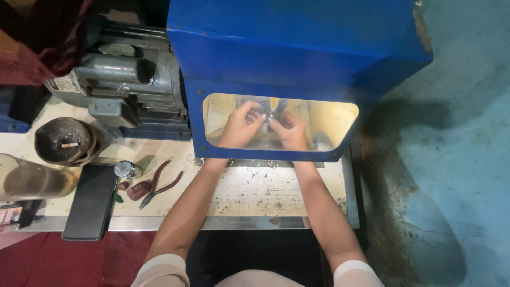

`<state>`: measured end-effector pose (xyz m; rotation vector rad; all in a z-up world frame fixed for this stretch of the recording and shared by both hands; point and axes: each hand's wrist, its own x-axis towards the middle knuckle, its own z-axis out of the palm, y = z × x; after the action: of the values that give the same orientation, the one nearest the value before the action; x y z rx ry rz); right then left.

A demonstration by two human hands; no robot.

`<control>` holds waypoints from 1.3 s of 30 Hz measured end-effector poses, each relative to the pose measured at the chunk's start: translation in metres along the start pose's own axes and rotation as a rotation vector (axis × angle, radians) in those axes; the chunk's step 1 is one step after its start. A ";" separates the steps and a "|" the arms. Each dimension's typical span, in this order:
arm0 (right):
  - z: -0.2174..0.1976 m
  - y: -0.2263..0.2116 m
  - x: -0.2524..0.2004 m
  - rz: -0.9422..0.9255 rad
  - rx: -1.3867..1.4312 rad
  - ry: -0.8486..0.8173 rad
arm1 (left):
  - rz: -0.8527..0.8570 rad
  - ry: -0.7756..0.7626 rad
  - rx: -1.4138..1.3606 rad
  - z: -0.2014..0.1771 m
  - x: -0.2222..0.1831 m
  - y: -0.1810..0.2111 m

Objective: Polishing a small jewelry component by holding and rotating it against a motorized polishing wheel inside a protective enclosure.

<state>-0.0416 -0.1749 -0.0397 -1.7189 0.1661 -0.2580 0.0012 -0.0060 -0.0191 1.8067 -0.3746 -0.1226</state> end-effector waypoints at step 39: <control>0.017 -0.001 0.004 0.228 0.585 0.034 | 0.155 0.093 -0.017 0.016 -0.005 0.000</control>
<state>-0.0331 -0.1597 -0.0413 -1.1049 0.2790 -0.1463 -0.0083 -0.0191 -0.0240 1.7530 -0.4443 0.0669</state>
